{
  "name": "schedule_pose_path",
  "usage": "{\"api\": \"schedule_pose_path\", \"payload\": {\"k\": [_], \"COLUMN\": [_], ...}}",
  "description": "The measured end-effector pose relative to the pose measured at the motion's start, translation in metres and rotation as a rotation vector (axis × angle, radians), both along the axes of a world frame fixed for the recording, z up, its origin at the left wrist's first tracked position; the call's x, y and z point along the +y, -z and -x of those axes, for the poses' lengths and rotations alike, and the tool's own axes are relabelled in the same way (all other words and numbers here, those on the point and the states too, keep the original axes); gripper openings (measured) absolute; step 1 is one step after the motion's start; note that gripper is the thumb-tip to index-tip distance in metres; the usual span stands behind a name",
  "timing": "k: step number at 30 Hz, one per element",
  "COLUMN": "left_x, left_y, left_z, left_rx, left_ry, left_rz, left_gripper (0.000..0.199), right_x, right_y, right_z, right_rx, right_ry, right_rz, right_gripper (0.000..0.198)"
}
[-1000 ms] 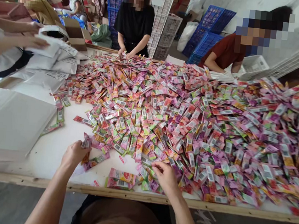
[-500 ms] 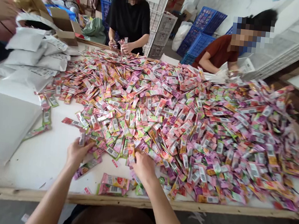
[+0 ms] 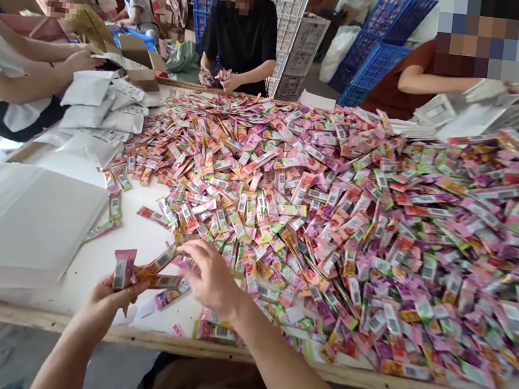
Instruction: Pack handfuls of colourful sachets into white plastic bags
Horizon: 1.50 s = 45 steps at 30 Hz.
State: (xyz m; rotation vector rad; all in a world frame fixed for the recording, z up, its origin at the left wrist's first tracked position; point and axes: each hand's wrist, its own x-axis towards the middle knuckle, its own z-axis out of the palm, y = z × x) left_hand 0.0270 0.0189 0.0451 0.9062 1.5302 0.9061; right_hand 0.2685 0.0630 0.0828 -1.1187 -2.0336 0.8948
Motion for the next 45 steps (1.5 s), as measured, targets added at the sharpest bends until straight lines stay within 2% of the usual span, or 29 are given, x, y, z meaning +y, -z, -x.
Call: {"api": "schedule_pose_path", "payload": {"k": [2,3,5,7,9,11,14,16,19,21,23,25,27,30,31,33,35,37,39,41,42,45], "left_x": [-0.001,-0.001,0.001,0.004,0.007,0.008,0.007,0.007,0.004,0.001,-0.002,-0.006,-0.01,-0.02,-0.025,-0.035,-0.044,-0.047,-0.043,-0.035,-0.031,-0.028], "left_y": [-0.008,-0.01,-0.012,-0.009,-0.002,0.008,0.021,0.023,0.021,0.022,0.028,0.039,0.048,0.051,0.049,0.043,0.035,0.029,0.022,0.016,0.014,0.007], "left_z": [-0.001,-0.004,-0.015,-0.025,-0.03,-0.029,-0.025,-0.029,-0.048,-0.064,-0.077,-0.087,-0.092,-0.098,-0.1,-0.104,-0.106,-0.104,-0.099,-0.093,-0.09,-0.092], "left_rx": [-0.054,-0.088,-0.159,-0.199,-0.246,-0.37,-0.539,-0.528,-0.448,-0.415,-0.402,-0.366,-0.292,-0.231,-0.235,-0.271,-0.338,-0.424,-0.479,-0.461,-0.425,-0.286], "left_ry": [0.066,0.1,0.131,0.049,-0.138,-0.297,-0.328,-0.28,-0.158,-0.085,-0.073,-0.085,-0.032,0.109,0.145,0.168,0.134,0.064,-0.036,-0.166,-0.235,-0.383], "left_rz": [0.011,0.02,0.031,0.037,0.036,0.049,0.116,0.155,0.138,0.104,0.093,0.081,0.035,-0.024,-0.019,0.023,0.117,0.225,0.265,0.169,0.078,-0.152], "left_gripper": [0.034,0.033,0.033,0.038,0.046,0.052,0.056,0.057,0.065,0.062,0.055,0.053,0.053,0.056,0.057,0.062,0.063,0.058,0.047,0.032,0.026,0.026], "right_x": [-0.003,-0.007,-0.019,-0.034,-0.047,-0.052,-0.046,-0.037,-0.025,-0.022,-0.024,-0.03,-0.039,-0.058,-0.065,-0.077,-0.086,-0.093,-0.096,-0.099,-0.1,-0.103], "right_y": [-0.002,0.001,0.015,0.034,0.053,0.063,0.063,0.061,0.067,0.071,0.07,0.064,0.055,0.05,0.051,0.055,0.056,0.05,0.041,0.035,0.034,0.04], "right_z": [0.011,0.015,0.019,0.01,-0.015,-0.053,-0.109,-0.129,-0.129,-0.121,-0.115,-0.111,-0.101,-0.066,-0.051,-0.02,0.002,0.012,0.009,0.0,-0.004,-0.012], "right_rx": [-0.072,-0.12,-0.174,-0.108,0.063,0.197,0.106,-0.093,-0.402,-0.483,-0.371,-0.144,0.085,0.327,0.355,0.296,0.143,0.031,0.004,0.008,0.004,0.044], "right_ry": [-0.114,-0.15,-0.142,-0.062,0.095,0.366,0.822,0.917,0.792,0.707,0.677,0.664,0.567,0.325,0.295,0.328,0.315,0.15,-0.03,-0.094,-0.065,0.092], "right_rz": [-0.083,-0.091,0.017,0.247,0.463,0.545,0.424,0.367,0.444,0.485,0.458,0.354,0.308,0.476,0.539,0.604,0.587,0.471,0.319,0.255,0.273,0.457], "right_gripper": [0.065,0.066,0.039,0.015,0.014,0.017,0.025,0.026,0.028,0.025,0.017,0.013,0.016,0.024,0.024,0.021,0.022,0.031,0.052,0.068,0.068,0.054]}}
